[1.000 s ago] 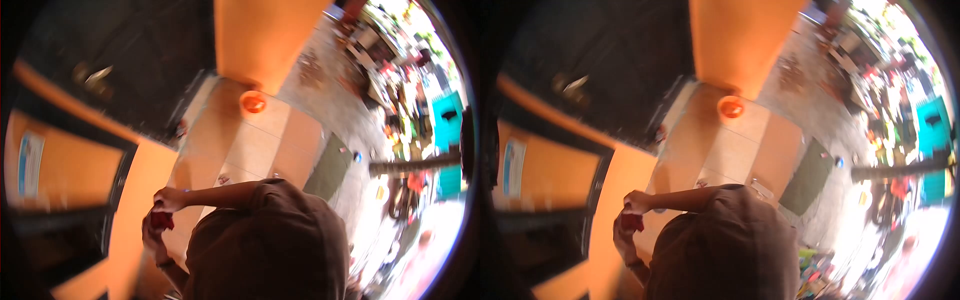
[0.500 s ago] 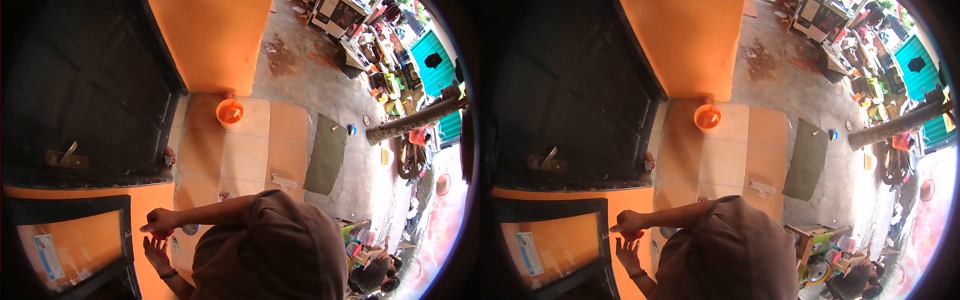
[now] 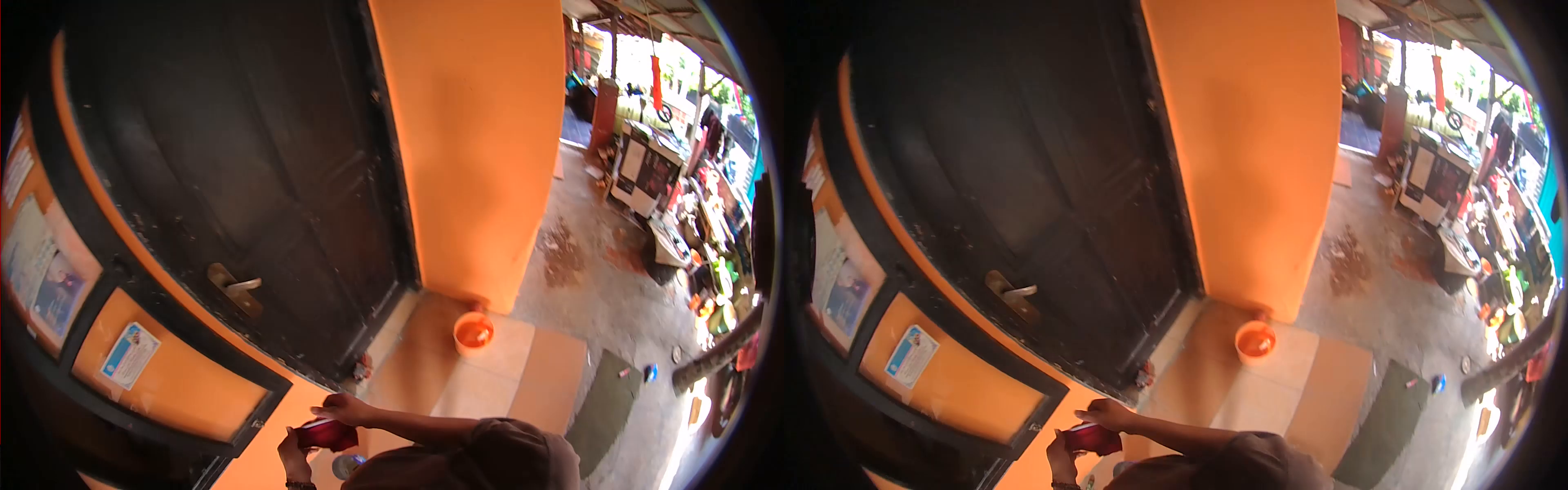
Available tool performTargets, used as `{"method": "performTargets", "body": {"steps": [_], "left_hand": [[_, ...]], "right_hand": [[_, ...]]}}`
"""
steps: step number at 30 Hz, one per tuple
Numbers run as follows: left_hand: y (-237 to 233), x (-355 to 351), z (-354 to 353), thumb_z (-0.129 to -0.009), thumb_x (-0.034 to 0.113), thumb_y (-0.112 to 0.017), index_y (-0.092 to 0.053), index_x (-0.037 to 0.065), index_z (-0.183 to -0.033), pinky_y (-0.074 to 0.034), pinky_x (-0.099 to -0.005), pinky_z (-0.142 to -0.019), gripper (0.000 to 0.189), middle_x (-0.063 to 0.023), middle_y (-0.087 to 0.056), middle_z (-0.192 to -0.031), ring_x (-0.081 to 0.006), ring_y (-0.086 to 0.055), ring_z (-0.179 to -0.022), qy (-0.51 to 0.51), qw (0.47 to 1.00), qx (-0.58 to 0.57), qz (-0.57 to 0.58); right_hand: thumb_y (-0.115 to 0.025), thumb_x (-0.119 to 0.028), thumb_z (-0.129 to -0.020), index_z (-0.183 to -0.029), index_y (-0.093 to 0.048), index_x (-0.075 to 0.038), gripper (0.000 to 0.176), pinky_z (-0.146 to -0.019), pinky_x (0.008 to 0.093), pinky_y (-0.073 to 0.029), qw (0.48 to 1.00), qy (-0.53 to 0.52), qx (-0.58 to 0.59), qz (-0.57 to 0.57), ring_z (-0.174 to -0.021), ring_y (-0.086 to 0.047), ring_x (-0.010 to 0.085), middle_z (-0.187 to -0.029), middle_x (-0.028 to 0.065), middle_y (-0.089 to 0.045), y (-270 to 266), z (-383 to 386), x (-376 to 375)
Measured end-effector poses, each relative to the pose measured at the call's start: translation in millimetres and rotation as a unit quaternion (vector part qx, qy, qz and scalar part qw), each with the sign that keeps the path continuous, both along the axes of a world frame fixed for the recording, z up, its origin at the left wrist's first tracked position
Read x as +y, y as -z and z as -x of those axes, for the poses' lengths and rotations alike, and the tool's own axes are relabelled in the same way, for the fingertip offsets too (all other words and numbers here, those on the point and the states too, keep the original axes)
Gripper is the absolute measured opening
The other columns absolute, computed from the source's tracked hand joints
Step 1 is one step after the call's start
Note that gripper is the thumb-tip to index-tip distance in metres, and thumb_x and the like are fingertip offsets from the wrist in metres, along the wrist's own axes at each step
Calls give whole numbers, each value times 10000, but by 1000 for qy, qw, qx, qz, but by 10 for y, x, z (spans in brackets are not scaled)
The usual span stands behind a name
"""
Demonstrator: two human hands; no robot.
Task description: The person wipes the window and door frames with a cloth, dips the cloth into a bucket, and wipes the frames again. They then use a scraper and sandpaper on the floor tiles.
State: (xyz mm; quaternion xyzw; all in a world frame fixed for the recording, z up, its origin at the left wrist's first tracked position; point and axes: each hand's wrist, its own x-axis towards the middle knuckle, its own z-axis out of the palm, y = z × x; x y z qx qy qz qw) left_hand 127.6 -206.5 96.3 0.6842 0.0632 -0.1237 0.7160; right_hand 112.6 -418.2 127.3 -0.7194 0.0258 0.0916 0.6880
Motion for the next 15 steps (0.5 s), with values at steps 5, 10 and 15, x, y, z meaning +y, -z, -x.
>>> {"method": "performTargets", "body": {"steps": [5, 10, 15], "left_hand": [[69, 290, -27, -921, 246, -493, -577, -34, -929, -521, -319, -504, 292, -122, -636, -797, -230, -636, -638, -29, 997, -37, 58], [-406, 400, 116, -899, 186, -561, -550, -2, -1150, -505, -269, -712, 314, -91, -642, -958, -144, -597, -839, 184, 980, -55, -45], [-18, 503, 34, -880, 201, -558, -586, -3, -1092, -509, -304, -680, 295, -111, -645, -964, -179, -614, -827, 152, 987, -43, -39]], "right_hand": [[-566, -530, -818, -893, -621, -2, 536, -484, 277, -477, 999, 38, -3, -2, -634, -591, 162, -758, 90, -598, -33, 50, -103], [-600, -483, -819, -886, -595, -14, 474, -446, 255, -444, 993, 71, -87, 25, -560, -571, 145, -698, 80, -590, -62, 137, -57], [-622, -385, -841, -827, -574, -18, 370, -475, 254, -429, 991, -27, -96, -92, -510, -546, 118, -592, 58, -564, -428, 206, 74]]}}
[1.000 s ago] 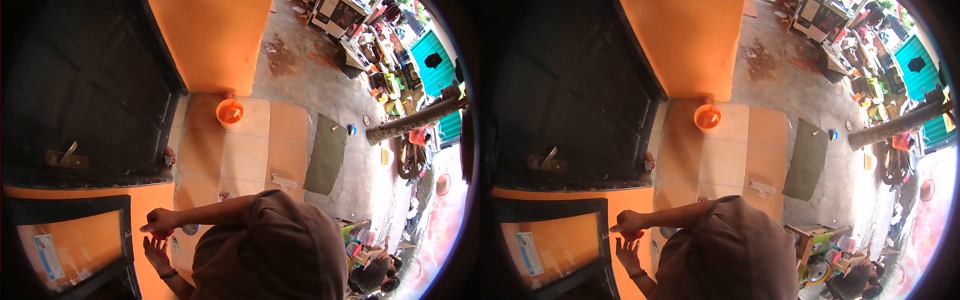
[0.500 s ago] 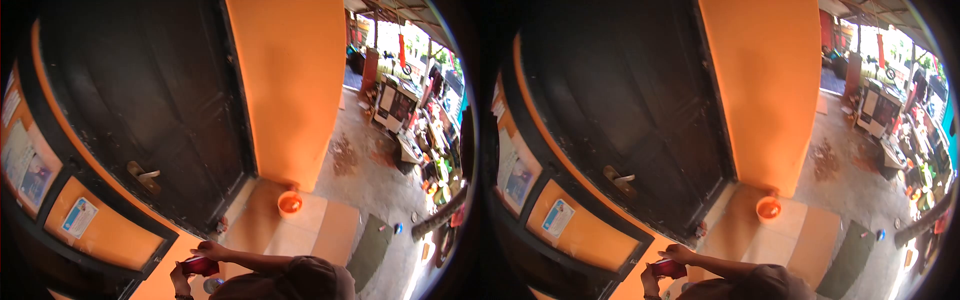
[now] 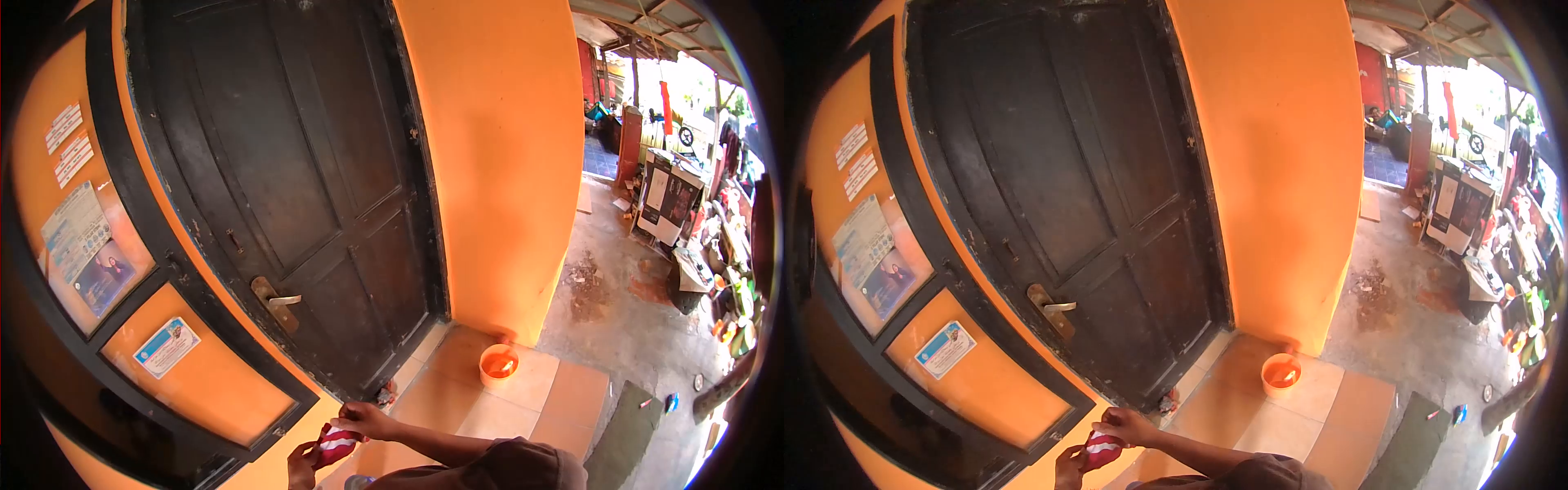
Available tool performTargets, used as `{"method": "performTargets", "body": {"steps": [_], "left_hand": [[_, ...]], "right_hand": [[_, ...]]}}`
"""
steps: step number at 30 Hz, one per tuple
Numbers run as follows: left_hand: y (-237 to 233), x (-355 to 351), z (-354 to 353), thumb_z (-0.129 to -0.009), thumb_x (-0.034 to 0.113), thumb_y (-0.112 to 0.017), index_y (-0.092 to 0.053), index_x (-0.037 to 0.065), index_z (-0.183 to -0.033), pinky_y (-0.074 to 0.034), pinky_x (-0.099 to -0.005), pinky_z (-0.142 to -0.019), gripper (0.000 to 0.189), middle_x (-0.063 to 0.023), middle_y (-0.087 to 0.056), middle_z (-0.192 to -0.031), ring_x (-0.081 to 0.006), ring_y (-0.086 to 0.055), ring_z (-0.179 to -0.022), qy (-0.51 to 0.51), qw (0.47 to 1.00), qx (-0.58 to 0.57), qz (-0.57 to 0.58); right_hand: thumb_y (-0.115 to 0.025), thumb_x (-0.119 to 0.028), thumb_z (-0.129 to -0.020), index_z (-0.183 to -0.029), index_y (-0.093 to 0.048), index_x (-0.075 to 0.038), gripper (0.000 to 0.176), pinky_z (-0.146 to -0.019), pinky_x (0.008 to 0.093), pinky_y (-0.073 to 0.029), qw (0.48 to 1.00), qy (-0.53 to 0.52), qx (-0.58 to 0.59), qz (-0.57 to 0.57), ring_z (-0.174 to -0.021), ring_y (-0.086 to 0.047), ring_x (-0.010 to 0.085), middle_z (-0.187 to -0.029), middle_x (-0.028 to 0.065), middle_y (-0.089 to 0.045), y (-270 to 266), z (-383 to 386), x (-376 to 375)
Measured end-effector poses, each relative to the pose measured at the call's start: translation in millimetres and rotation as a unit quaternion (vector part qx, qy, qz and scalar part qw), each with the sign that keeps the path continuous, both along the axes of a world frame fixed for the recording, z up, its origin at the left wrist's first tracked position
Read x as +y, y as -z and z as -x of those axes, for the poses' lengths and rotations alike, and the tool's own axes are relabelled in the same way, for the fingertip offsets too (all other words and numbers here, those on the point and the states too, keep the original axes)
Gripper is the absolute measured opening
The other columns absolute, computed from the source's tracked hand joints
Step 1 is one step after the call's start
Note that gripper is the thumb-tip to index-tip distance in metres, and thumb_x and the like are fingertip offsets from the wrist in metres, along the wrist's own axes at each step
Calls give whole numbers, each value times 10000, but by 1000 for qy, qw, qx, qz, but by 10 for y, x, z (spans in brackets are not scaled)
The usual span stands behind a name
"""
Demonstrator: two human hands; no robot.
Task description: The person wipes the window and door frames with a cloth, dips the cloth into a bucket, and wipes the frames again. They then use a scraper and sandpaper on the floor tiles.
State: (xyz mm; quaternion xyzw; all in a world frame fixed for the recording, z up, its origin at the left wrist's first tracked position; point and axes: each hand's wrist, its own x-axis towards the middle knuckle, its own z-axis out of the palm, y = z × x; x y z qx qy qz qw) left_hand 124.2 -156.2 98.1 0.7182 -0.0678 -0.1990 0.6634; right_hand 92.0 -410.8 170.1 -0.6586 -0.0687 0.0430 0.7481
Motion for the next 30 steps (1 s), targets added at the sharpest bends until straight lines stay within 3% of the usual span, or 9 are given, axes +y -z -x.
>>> {"method": "performTargets", "body": {"steps": [2, 4, 7, 15, 17, 20, 22, 25, 30], "left_hand": [[61, -65, 14, -877, 173, -565, -617, -33, -888, -483, -303, -464, 213, -111, -628, -728, -198, -596, -567, -193, 979, 58, -3], [82, 34, -18, -844, 144, -607, -634, -35, -836, -452, -287, -462, 181, -82, -613, -673, -163, -558, -538, -182, 979, 66, -59], [125, 60, -34, -820, 132, -634, -634, -42, -793, -440, -273, -502, 176, -53, -596, -637, -134, -534, -546, -217, 964, -37, -147], [-677, -430, 96, -872, 27, -537, -598, -20, -967, -509, -269, -703, 122, -93, -630, -879, -147, -615, -735, -76, 977, -46, 191], [-952, -599, 161, -869, 22, -532, -592, -24, -989, -503, -281, -736, 141, -94, -629, -902, -153, -610, -785, -33, 992, -49, 114], [-951, -772, 126, -877, 44, -529, -587, -20, -1062, -483, -237, -751, 204, -47, -628, -931, -98, -578, -837, 69, 987, -147, 3], [-996, -791, 82, -889, 56, -523, -597, 16, -1068, -480, -214, -753, 198, -41, -641, -899, -92, -585, -822, 111, 984, -130, -52], [-1025, -747, 55, -862, 124, -599, -612, 25, -1045, -498, -220, -710, 209, -40, -656, -857, -95, -605, -781, 80, 980, -169, -68], [-1035, -556, 104, -714, 238, -770, -648, 0, -901, -517, -237, -608, 327, -58, -669, -773, -108, -625, -670, 30, 974, -189, -125]], "right_hand": [[-624, -362, -844, -855, -582, -17, 347, -564, 275, -464, 998, -22, 35, 42, -600, -581, 129, -651, 61, -587, -101, 47, 34], [-639, -350, -829, -893, -591, -21, 339, -645, 283, -478, 981, 24, -151, 117, -708, -601, 151, -752, 69, -616, 70, -12, 84], [-656, -322, -820, -922, -603, -29, 315, -690, 291, -475, 990, 9, -92, 110, -784, -594, 151, -837, 75, -624, 138, 37, -14], [-646, -243, -822, -1161, -488, 4, 448, -754, 316, -481, 962, -82, -18, 260, -879, -612, 228, -931, 169, -617, 310, 5, -300], [-653, -253, -804, -1196, -483, -12, 491, -783, 347, -490, 935, -31, -222, 274, -872, -617, 291, -933, 184, -623, 327, 7, -275], [-643, -179, -814, -1246, -434, 4, 513, -831, 289, -447, 974, -50, -175, 134, -1042, -543, 192, -1086, 133, -547, 538, -150, -109], [-650, -196, -814, -1191, -502, 0, 451, -757, 264, -462, 985, -83, -136, 62, -913, -579, 153, -963, 96, -586, 426, -172, -112], [-684, -248, -794, -922, -594, -24, 273, -574, 271, -441, 971, -90, -45, 218, -646, -554, 122, -677, 24, -566, 225, -110, -153], [-713, -314, -751, -897, -620, -42, 322, -626, 339, -476, 956, 6, -176, 236, -677, -607, 242, -758, 107, -616, 331, -144, -219]]}}
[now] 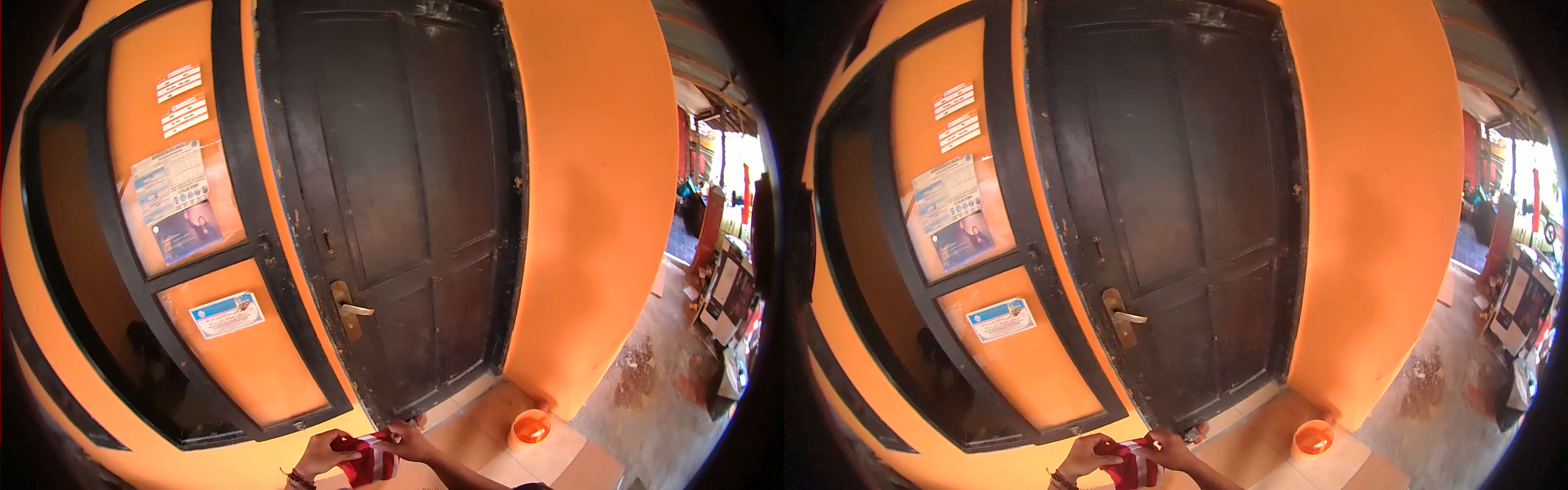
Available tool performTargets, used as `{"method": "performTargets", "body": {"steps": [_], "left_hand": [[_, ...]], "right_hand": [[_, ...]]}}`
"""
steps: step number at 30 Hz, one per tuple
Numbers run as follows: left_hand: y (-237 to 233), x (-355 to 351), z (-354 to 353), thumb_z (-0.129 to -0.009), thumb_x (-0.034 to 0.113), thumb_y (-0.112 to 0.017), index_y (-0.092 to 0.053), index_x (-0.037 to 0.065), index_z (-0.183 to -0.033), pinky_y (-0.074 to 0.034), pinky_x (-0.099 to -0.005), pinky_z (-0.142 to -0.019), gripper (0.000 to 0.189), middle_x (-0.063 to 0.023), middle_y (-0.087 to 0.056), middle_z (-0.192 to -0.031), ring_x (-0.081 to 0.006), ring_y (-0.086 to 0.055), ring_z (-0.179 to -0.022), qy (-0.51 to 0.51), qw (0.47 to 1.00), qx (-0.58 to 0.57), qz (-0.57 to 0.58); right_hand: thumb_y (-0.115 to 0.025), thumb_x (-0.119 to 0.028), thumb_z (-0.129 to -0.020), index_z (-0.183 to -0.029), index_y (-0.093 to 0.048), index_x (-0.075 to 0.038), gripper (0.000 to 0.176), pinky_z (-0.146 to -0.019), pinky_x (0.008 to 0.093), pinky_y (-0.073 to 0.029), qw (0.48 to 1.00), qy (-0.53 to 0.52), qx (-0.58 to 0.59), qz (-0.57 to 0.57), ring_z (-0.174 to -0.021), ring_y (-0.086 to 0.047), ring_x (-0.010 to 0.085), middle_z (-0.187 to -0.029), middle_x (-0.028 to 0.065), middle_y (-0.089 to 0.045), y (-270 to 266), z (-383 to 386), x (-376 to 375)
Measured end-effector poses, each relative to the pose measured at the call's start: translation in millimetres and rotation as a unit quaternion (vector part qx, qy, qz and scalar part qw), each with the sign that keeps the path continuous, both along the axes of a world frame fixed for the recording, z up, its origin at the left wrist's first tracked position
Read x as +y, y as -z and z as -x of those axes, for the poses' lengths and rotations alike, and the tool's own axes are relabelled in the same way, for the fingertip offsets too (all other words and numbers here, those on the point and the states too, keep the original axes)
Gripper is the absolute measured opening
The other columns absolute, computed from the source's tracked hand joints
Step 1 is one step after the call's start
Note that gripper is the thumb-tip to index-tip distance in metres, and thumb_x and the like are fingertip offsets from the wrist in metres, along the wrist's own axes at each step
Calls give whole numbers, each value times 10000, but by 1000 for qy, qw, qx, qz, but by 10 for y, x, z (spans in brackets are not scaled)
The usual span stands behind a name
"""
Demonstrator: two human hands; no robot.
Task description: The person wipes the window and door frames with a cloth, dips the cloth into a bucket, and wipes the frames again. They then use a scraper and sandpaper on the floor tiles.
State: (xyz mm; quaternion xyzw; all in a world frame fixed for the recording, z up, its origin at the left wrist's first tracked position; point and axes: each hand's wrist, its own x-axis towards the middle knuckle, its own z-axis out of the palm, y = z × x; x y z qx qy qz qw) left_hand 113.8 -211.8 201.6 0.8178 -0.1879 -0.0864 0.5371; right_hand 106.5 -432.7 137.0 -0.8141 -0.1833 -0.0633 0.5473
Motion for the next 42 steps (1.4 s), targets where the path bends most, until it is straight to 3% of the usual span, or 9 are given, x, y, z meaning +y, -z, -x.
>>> {"method": "performTargets", "body": {"steps": [4, 6, 8, 12, 14, 24, 31, 34, 42], "left_hand": [[155, 142, -45, -735, 147, -740, -659, -28, -809, -506, -233, -594, 206, -82, -667, -698, -110, -632, -627, -45, 997, -48, -36], [59, 177, -10, -760, 126, -713, -660, -27, -809, -501, -228, -579, 170, -71, -668, -699, -99, -612, -599, -73, 992, -92, -55], [162, 275, -49, -814, 100, -648, -667, -14, -836, -479, -222, -529, 118, -51, -664, -712, -78, -579, -589, -96, 994, -30, 38], [154, 333, -10, -848, 66, -592, -658, -12, -883, -470, -234, -521, 108, -58, -641, -675, -91, -578, -573, -117, 989, -82, 33], [143, 309, 16, -848, 35, -578, -640, -27, -901, -491, -238, -581, 102, -83, -638, -702, -107, -598, -619, -139, 985, -70, 68], [350, 435, 92, -855, 13, -575, -587, -30, -844, -453, -219, -612, 46, -1, -568, -709, -63, -525, -662, -196, 972, -43, 126], [471, 631, 209, -840, 21, -595, -585, -45, -803, -447, -218, -521, 76, -30, -582, -663, -73, -541, -565, -216, 974, -9, 62], [424, 709, 221, -829, 4, -590, -590, -50, -827, -470, -227, -549, 54, -55, -601, -696, -107, -577, -589, -201, 975, 28, 90], [535, 1229, 234, -819, -44, -550, -580, -55, -863, -491, -263, -710, 55, -90, -630, -793, -150, -607, -744, -164, 972, 61, 159]], "right_hand": [[-720, -246, -766, -868, -621, -31, 258, -634, 309, -471, 993, -25, -111, -39, -702, -608, 199, -809, 97, -630, -180, 13, 35], [-709, -250, -792, -845, -600, 3, 280, -614, 268, -458, 963, -72, 130, -223, -703, -579, 118, -818, 65, -629, -371, 119, 93], [-700, -247, -805, -848, -592, -2, 271, -590, 232, -444, 995, -14, 60, -79, -688, -539, 56, -731, 16, -589, -387, 81, 71], [-691, -214, -813, -830, -594, -9, 228, -583, 215, -397, 954, -73, 224, -187, -675, -497, 62, -703, -4, -554, -505, 67, 121], [-688, -183, -812, -779, -584, -45, 175, -655, 229, -387, 983, -76, 30, -163, -736, -463, 50, -777, -26, -526, -292, -36, 173], [-700, -126, -791, -776, -508, -57, 205, -527, 204, -306, 990, -57, 51, -121, -627, -360, 31, -672, -56, -398, -179, -3, 302], [-688, -154, -801, -813, -520, -14, 219, -513, 230, -368, 966, -57, 187, -168, -582, -403, 50, -655, -21, -471, -223, 31, 446], [-684, -174, -805, -825, -520, -12, 231, -426, 211, -381, 982, -71, 34, -169, -513, -484, 38, -628, -2, -500, -69, -63, 600], [-674, -198, -814, -899, -579, 32, 263, -635, 238, -460, 937, -52, 251, -239, -731, -578, 91, -775, 62, -626, -319, 82, 1100]]}}
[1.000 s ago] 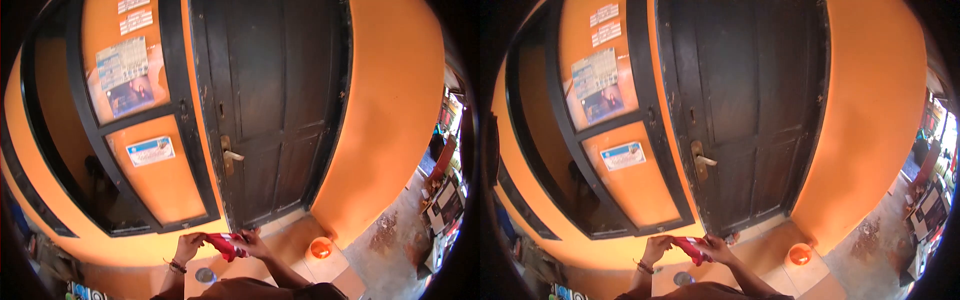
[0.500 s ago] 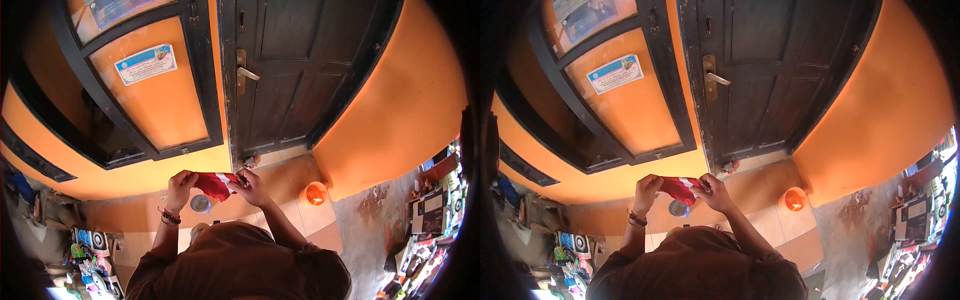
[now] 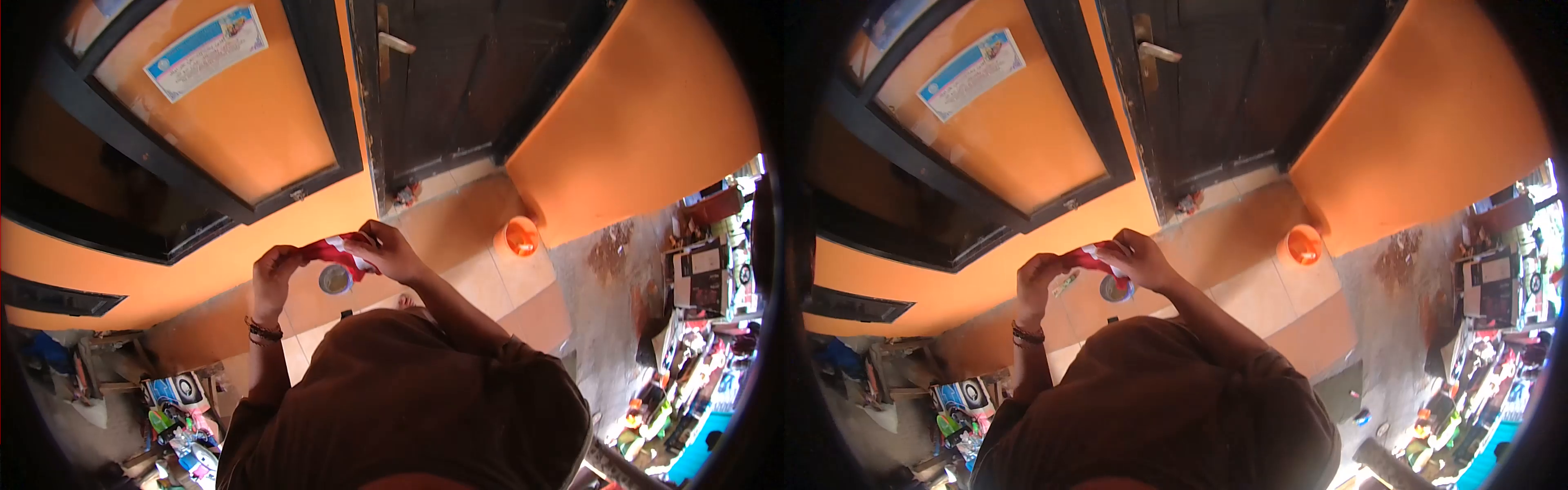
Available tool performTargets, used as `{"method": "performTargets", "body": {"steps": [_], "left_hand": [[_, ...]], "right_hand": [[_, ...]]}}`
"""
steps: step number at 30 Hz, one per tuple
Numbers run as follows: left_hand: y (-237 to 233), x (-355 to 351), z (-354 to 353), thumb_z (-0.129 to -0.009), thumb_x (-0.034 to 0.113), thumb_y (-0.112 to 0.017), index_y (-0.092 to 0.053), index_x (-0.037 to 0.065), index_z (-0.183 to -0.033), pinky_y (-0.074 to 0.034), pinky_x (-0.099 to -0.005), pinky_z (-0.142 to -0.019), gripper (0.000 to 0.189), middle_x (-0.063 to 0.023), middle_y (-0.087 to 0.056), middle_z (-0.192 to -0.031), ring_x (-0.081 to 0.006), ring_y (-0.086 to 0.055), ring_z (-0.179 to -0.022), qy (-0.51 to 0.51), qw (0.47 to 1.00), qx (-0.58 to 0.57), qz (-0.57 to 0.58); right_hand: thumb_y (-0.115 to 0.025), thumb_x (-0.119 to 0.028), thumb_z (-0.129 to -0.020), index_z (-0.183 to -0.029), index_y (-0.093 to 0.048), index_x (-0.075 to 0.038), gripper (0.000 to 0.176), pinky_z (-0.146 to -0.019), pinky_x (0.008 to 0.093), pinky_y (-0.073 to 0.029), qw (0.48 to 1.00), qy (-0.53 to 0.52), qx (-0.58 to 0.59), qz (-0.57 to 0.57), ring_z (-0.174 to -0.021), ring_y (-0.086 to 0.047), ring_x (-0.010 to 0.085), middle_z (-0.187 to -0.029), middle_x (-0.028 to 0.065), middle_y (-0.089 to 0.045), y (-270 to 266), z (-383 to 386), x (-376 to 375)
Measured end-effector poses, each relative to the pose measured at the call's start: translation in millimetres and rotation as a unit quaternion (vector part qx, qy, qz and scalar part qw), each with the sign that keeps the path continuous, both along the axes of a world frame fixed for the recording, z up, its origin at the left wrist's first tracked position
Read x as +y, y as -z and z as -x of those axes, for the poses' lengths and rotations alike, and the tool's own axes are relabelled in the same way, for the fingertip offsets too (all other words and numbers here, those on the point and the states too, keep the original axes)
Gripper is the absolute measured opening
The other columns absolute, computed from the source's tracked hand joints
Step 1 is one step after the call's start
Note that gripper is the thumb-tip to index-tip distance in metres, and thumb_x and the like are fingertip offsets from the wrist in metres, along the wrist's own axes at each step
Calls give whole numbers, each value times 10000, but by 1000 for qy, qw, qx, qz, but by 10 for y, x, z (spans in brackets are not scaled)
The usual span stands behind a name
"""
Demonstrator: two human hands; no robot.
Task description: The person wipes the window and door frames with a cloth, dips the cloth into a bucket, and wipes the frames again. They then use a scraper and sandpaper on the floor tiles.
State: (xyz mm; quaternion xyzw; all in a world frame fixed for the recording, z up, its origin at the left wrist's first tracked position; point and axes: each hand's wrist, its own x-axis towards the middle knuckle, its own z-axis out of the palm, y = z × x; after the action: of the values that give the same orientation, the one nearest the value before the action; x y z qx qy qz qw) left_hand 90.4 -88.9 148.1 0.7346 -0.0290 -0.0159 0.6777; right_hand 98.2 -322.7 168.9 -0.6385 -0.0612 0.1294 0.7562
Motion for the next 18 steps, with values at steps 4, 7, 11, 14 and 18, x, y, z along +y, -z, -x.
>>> {"method": "performTargets", "body": {"steps": [4, 7, 11, 14, 18], "left_hand": [[38, 151, 85, -801, -51, -546, -577, -49, -885, -491, -263, -720, 89, -100, -635, -807, -158, -609, -757, 25, 999, 42, 19], [128, 203, 98, -800, -34, -562, -581, -60, -881, -497, -273, -717, 88, -107, -636, -801, -167, -619, -749, 63, 995, 72, 3], [199, 142, 40, -823, 17, -584, -587, -65, -876, -499, -277, -714, 97, -100, -637, -781, -164, -626, -739, 115, 985, 124, -11], [259, 32, -88, -841, 42, -583, -588, -58, -874, -494, -267, -705, 105, -90, -636, -774, -154, -622, -729, 114, 983, 141, -36], [170, -212, -247, -853, 52, -575, -596, -40, -852, -484, -256, -679, 94, -76, -634, -764, -134, -610, -710, 104, 991, 53, -57]], "right_hand": [[-664, -205, -812, -928, -564, 44, 293, -586, 244, -467, 998, 3, 13, 54, -682, -584, 101, -759, 64, -622, 239, 3, 178], [-653, -216, -819, -944, -563, 34, 294, -553, 237, -456, 998, 48, 4, 43, -634, -571, 94, -742, 59, -612, 296, 79, 230], [-635, -217, -830, -952, -565, 27, 282, -536, 237, -448, 994, 83, 64, -31, -605, -558, 97, -734, 62, -600, 308, 168, 98], [-618, -218, -839, -949, -559, 36, 284, -560, 241, -453, 992, 79, 100, 1, -647, -559, 97, -754, 64, -599, 501, 186, -55], [-624, -235, -837, -945, -565, 46, 307, -573, 233, -453, 990, 126, 65, 8, -664, -560, 96, -779, 68, -603, 566, -39, -253]]}}
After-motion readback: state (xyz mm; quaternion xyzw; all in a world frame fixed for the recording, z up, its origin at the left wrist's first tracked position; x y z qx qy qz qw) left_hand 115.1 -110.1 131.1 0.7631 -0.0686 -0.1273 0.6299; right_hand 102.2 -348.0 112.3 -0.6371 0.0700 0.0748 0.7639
